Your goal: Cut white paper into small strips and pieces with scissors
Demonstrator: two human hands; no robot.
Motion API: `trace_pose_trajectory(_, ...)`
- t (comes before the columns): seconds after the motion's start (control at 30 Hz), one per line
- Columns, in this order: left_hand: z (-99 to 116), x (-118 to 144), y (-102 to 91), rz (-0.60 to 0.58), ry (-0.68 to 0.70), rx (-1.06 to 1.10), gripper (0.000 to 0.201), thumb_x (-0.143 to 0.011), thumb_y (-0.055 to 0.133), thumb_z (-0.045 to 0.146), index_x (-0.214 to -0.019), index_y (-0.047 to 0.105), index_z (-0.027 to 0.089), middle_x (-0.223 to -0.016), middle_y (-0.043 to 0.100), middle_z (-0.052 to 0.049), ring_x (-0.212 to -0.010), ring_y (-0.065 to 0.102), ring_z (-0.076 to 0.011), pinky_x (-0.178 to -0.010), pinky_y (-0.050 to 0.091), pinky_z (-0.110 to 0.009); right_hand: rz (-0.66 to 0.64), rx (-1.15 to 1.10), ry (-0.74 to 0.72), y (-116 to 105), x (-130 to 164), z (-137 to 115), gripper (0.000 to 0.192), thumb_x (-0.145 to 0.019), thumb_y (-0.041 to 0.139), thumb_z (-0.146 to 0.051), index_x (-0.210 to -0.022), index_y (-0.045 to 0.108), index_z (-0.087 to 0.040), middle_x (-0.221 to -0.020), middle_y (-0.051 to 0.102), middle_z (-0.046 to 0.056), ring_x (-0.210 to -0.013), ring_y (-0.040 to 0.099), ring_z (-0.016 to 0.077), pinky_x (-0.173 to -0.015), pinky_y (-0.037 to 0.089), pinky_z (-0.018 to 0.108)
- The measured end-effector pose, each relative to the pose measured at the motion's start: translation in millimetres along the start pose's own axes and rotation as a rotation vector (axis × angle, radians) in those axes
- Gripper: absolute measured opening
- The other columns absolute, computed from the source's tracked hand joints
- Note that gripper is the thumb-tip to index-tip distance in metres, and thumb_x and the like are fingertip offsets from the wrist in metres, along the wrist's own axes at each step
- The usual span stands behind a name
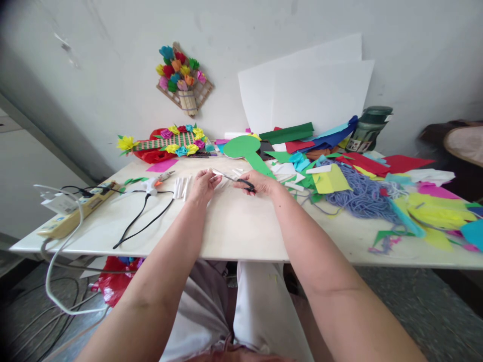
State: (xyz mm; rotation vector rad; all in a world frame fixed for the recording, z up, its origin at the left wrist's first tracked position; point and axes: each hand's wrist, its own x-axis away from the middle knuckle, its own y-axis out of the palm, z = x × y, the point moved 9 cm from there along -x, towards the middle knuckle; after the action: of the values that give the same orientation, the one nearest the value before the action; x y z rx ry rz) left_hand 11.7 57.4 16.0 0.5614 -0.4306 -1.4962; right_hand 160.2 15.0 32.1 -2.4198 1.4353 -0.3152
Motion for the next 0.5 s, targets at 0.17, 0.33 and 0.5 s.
trace_pose_trajectory(0.17,-0.8,-2.2,-1.7,0.005,0.007,0.010,0.015,-0.077,0.055,0.013,-0.074,0.042,0.017,-0.059,0.053,0.004,-0.053,0.062,-0.0117,-0.059,0.051,-0.025,0.019,0.031,-0.022,-1.7,0.1,-3.3,0.026,-0.071,0.064,-0.035,-0.063,0.056,-0.012,-0.044,0.050,-0.002,-0.032,0.037,0.0034,-0.032,0.026,0.017)
trace_pose_trajectory(0.33,-1.5,-3.5,-3.5,0.014,0.009,0.010,0.016,-0.077,0.057,0.014,-0.074,0.042,0.017,-0.058,0.053,0.004,-0.053,0.062,-0.0113,-0.060,0.051,-0.024,0.048,0.074,-0.019,-2.4,2.4,-9.4,0.029,-0.069,0.065,-0.036,-0.057,0.053,-0.013,-0.041,0.048,-0.004,-0.031,0.035,0.0030,-0.032,0.023,0.018)
trace_pose_trajectory(0.5,-0.5,-2.9,-3.4,0.022,0.010,0.016,0.017,-0.076,0.059,0.016,-0.074,0.042,0.017,-0.059,0.053,0.004,-0.053,0.061,-0.0105,-0.060,0.050,-0.024,0.069,0.088,-0.036,-4.5,-0.4,-7.9,0.031,-0.068,0.065,-0.041,-0.061,0.056,-0.012,-0.042,0.048,-0.004,-0.032,0.035,0.0030,-0.033,0.023,0.018)
